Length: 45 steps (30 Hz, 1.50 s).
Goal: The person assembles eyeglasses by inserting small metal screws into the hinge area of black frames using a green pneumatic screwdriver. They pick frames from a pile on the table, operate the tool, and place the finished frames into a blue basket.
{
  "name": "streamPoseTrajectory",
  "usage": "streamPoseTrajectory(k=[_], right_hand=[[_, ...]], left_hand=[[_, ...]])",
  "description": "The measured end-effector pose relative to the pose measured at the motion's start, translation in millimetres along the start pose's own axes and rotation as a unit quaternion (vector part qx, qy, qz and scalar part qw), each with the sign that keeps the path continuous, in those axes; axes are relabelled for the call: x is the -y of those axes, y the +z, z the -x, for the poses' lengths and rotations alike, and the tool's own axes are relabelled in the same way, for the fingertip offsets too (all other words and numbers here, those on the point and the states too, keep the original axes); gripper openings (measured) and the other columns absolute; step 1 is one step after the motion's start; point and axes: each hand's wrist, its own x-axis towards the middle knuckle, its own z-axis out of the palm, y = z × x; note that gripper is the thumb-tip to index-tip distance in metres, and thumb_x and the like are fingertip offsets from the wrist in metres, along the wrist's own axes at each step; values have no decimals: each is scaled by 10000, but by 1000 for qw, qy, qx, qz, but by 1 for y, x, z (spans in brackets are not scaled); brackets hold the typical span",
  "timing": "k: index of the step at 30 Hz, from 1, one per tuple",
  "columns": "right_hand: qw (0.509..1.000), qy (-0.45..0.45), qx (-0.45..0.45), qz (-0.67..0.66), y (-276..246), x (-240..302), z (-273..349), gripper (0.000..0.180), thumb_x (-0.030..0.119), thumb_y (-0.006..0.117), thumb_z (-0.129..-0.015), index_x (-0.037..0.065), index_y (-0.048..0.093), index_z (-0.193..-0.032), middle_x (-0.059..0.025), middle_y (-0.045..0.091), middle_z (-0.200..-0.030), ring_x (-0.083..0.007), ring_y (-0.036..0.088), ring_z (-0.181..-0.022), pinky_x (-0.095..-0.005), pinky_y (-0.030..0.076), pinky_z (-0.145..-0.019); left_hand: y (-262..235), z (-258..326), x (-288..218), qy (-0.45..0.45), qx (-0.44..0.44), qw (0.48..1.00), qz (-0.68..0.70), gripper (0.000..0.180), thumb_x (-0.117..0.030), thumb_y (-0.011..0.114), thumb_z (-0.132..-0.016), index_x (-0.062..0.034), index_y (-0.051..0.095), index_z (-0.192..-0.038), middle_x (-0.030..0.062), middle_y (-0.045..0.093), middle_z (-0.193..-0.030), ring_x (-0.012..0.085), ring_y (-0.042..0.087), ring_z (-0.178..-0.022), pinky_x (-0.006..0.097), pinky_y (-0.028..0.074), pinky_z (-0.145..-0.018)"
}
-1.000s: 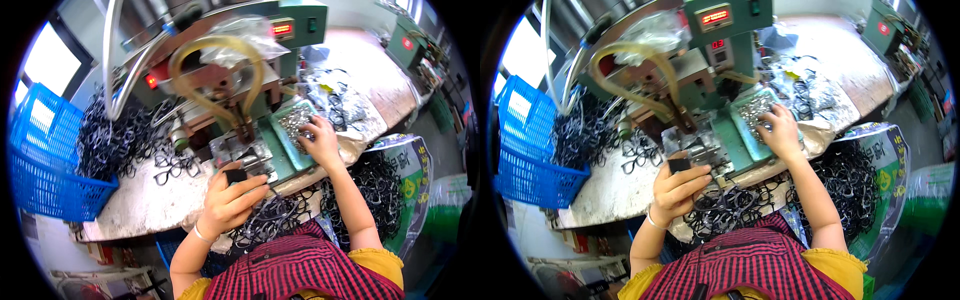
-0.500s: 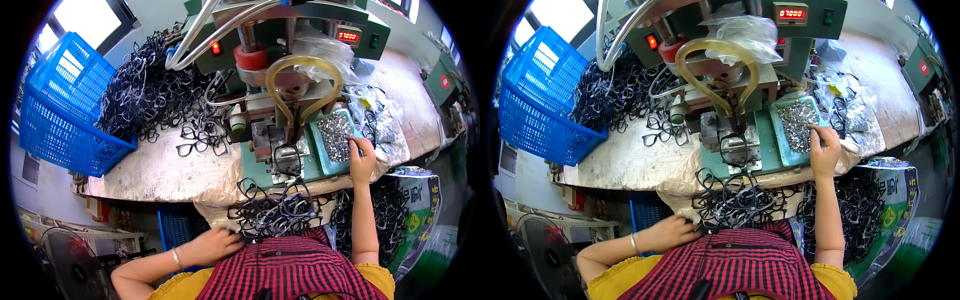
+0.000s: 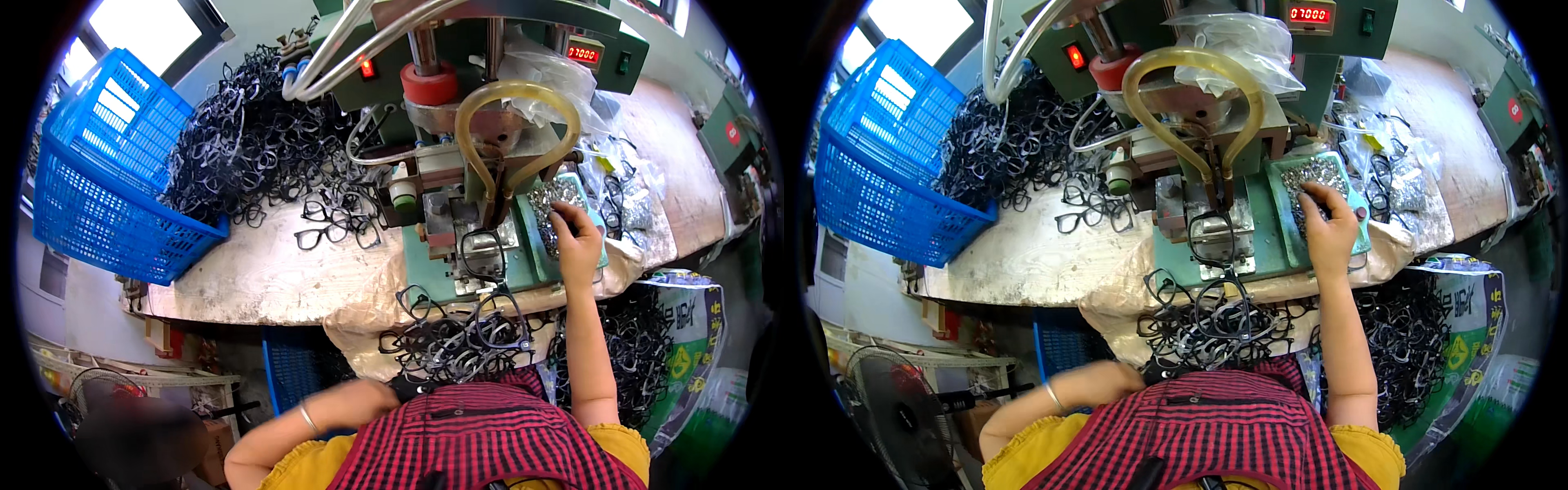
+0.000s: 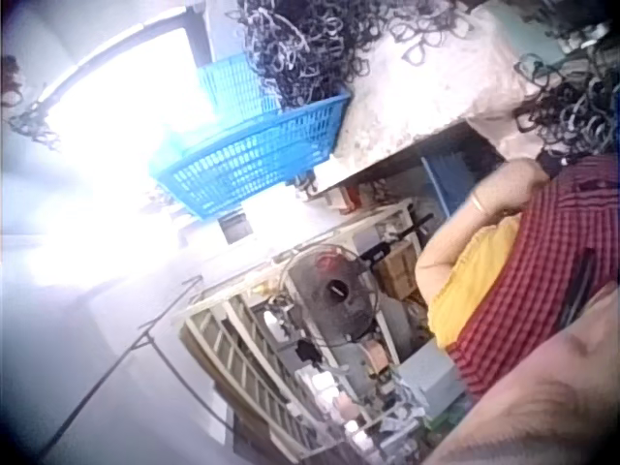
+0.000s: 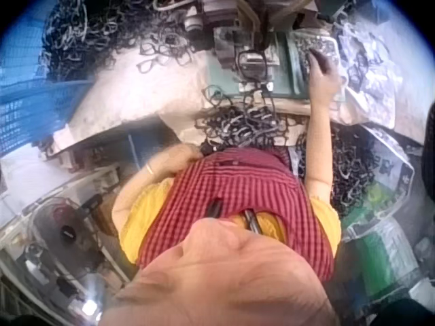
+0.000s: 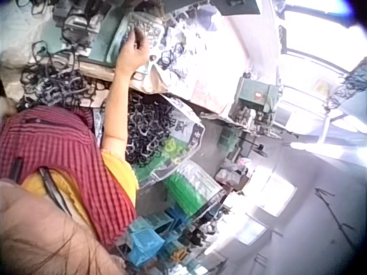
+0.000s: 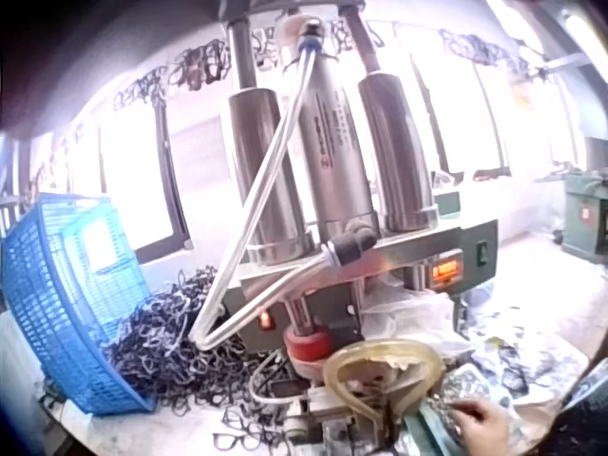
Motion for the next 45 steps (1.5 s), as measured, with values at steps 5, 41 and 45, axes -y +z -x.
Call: streamPoseTrajectory(k=[5,41,45], right_hand=[[993,-74,-36,91,-15,-9,2,132,36,734,-837,20,743,-968,-79,726,-917,-181,670,-878,-290,501,-818],[968,-200,115,94,4,72,-1,257,121,687,-815,35,695,-1057,-177,665,-1184,-354,608,-1157,-445,472,-1007],[918,-144,22,369,-32,-13,-10,217,198,773,-768,113,744,-966,-227,614,-1265,-399,502,-1293,-475,403,-1082]], left_hand=[[-135,-27,63,-106,-511,840,-152,263,-10,690,-784,-53,704,-1044,154,693,-1021,363,620,-1001,430,475,-907],[-135,-109,-95,354,-523,757,-172,155,-46,735,-809,-76,742,-961,106,756,-957,271,721,-850,475,544,-904],[-130,-123,-87,350,-487,774,-205,224,-37,783,-740,-106,741,-949,70,747,-1019,263,685,-876,491,522,-942]])
